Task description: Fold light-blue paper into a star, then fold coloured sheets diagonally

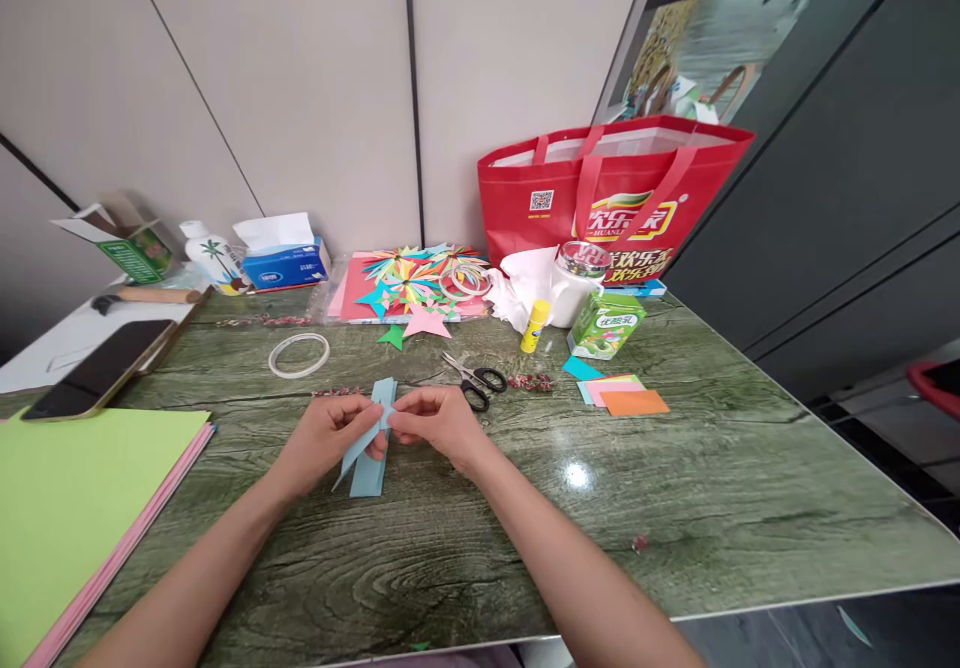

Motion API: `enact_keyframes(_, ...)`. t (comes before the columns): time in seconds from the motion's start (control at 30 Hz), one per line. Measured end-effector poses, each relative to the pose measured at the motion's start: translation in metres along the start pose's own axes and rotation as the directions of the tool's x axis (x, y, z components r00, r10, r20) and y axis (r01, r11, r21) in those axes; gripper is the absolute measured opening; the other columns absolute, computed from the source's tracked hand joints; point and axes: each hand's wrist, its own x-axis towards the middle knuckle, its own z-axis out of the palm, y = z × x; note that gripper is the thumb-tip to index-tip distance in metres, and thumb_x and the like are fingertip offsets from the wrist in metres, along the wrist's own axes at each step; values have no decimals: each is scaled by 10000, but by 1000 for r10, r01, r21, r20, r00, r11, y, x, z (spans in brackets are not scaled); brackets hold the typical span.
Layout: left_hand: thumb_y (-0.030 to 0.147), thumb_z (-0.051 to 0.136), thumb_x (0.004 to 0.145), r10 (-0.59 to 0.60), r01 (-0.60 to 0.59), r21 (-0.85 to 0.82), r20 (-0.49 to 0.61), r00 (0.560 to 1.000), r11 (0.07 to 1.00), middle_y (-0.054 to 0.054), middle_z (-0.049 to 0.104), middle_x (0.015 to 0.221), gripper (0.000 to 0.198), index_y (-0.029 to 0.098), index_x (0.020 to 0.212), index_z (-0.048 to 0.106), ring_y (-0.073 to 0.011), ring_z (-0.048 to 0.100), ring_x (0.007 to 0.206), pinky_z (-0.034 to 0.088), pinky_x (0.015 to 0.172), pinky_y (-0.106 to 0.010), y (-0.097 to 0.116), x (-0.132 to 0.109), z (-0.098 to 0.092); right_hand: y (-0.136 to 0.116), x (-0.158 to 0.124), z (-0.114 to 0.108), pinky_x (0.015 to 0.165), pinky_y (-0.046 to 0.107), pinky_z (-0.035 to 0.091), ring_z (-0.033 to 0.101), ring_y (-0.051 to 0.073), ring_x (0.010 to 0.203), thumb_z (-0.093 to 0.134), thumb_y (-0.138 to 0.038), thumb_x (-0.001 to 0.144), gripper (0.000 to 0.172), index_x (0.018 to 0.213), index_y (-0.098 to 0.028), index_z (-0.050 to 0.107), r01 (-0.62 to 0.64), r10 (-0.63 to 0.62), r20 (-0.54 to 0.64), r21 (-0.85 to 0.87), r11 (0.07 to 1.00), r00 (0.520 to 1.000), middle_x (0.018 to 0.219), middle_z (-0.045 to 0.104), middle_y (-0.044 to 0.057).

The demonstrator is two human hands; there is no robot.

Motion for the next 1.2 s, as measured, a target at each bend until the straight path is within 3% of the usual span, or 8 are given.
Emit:
enact_keyframes(0.13, 425, 534, 759, -4, 3, 43, 16, 1000, 999, -11, 615, 495, 346, 144, 559, 566, -120, 574, 434, 442, 457, -209, 0, 0, 4, 0, 0, 2, 561, 243, 448, 514, 95, 568, 743, -375, 580, 257, 713, -160, 695, 22, -22, 8, -3, 1000, 1000, 642, 620, -10)
enact_keyframes(0.33, 356, 582, 724, -35, 33, 26, 73, 997, 999, -11, 631, 546, 241, 145, 608, 582, -123, 588, 480, 449, 485, -209, -5, -1, 5, -4, 0, 2, 482, 223, 328, 394, 72, 490, 749, -379, 562, 239, 640, -160, 695, 73, -77, -48, -75, 994, 996, 538, 563, -21)
enact_keyframes(0.53, 377, 592, 742, -79, 90, -73, 146, 986, 993, -62, 675, 635, 267, 120, 678, 628, -136, 613, 525, 474, 518, -228, -9, 0, 3, -4, 1, 1, 471, 223, 295, 380, 72, 477, 755, -389, 527, 255, 606, -158, 680, 17, -25, -113, -76, 997, 993, 520, 559, -23)
enact_keyframes(0.83, 411, 632, 725, -130, 172, -205, 203, 971, 963, -122, 711, 787, 322, 93, 779, 641, -179, 666, 630, 524, 630, -294, -11, 1, 2, -2, 2, -1, 486, 226, 315, 410, 77, 488, 749, -365, 539, 238, 630, -154, 686, 30, -35, -94, -61, 998, 995, 538, 577, -19)
enact_keyframes(1.2, 402, 693, 662, -177, 200, -276, 104, 979, 940, -100, 713, 707, 309, 106, 705, 615, -172, 661, 565, 532, 592, -297, -13, 2, 9, -9, -1, 4, 587, 256, 415, 503, 103, 555, 749, -352, 544, 219, 625, -163, 677, 46, -48, -88, -22, 999, 995, 617, 627, -7)
